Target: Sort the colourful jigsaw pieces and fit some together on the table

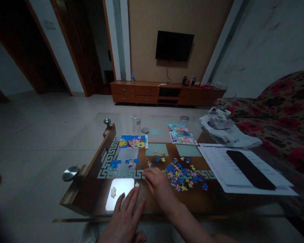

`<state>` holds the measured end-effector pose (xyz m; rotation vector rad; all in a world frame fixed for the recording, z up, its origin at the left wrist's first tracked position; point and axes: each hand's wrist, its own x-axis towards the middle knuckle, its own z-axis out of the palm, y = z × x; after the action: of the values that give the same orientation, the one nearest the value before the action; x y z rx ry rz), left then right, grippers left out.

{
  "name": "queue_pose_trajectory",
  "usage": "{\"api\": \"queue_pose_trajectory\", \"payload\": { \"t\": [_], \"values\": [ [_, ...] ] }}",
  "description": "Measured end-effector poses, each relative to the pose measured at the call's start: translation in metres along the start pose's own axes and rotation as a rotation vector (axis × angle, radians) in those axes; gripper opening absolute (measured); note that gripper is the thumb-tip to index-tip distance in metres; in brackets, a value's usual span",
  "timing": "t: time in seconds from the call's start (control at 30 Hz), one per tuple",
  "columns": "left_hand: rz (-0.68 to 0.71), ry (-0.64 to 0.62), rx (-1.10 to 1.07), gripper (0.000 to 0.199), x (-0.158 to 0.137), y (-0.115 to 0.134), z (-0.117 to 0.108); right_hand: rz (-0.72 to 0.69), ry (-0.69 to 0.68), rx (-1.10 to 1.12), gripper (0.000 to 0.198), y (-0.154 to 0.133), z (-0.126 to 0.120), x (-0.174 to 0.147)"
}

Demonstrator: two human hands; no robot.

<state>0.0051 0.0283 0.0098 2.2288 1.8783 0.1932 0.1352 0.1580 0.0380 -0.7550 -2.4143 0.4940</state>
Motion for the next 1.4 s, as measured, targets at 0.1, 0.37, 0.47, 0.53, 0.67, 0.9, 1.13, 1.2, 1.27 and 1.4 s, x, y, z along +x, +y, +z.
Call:
{"api": "queue_pose_trajectory", "payload": {
  "t": [0.1,0.37,0.47,0.53,0.67,0.9,1.13,1.2,1.27,1.4],
  "values": [
    [0.017,-0.016,0.0,0.08,0.001,0.0,-0.002,0.043,-0.073,0.03,0.029,-0.003,0.006,-0.002],
    [0.134,0.196,0.155,0.079,-0.004,-0.007,0.024,0.15,-0.188,0.018,0.024,-0.018,0.008,-0.003],
    [0.128,0.28,0.203,0.081,-0.007,-0.009,0.039,0.207,-0.223,-0.043,0.023,-0.022,0.009,-0.003],
    [0.08,0.305,0.201,0.082,-0.008,-0.01,0.049,0.233,-0.232,-0.063,0.026,-0.024,0.011,-0.004],
    [0.011,0.29,0.157,0.084,-0.009,-0.015,0.06,0.255,-0.24,-0.074,0.031,-0.026,0.013,-0.005],
    [-0.02,0.178,0.109,0.085,-0.01,-0.014,0.044,0.278,-0.261,-0.039,0.023,-0.027,0.015,-0.001],
    [-0.025,-0.024,0.054,0.078,-0.008,-0.008,0.004,0.316,-0.253,0.079,0.024,-0.018,0.011,0.001],
    [-0.032,-0.04,0.05,0.078,-0.007,-0.007,-0.002,0.325,-0.256,0.078,0.022,-0.016,0.009,0.001],
    [-0.031,-0.059,0.043,0.077,-0.006,-0.007,-0.004,0.324,-0.258,0.065,0.02,-0.016,0.008,0.001],
    [-0.028,-0.098,0.018,0.077,-0.005,-0.007,-0.007,0.309,-0.238,0.065,0.017,-0.019,0.009,0.0]
  ]
}}
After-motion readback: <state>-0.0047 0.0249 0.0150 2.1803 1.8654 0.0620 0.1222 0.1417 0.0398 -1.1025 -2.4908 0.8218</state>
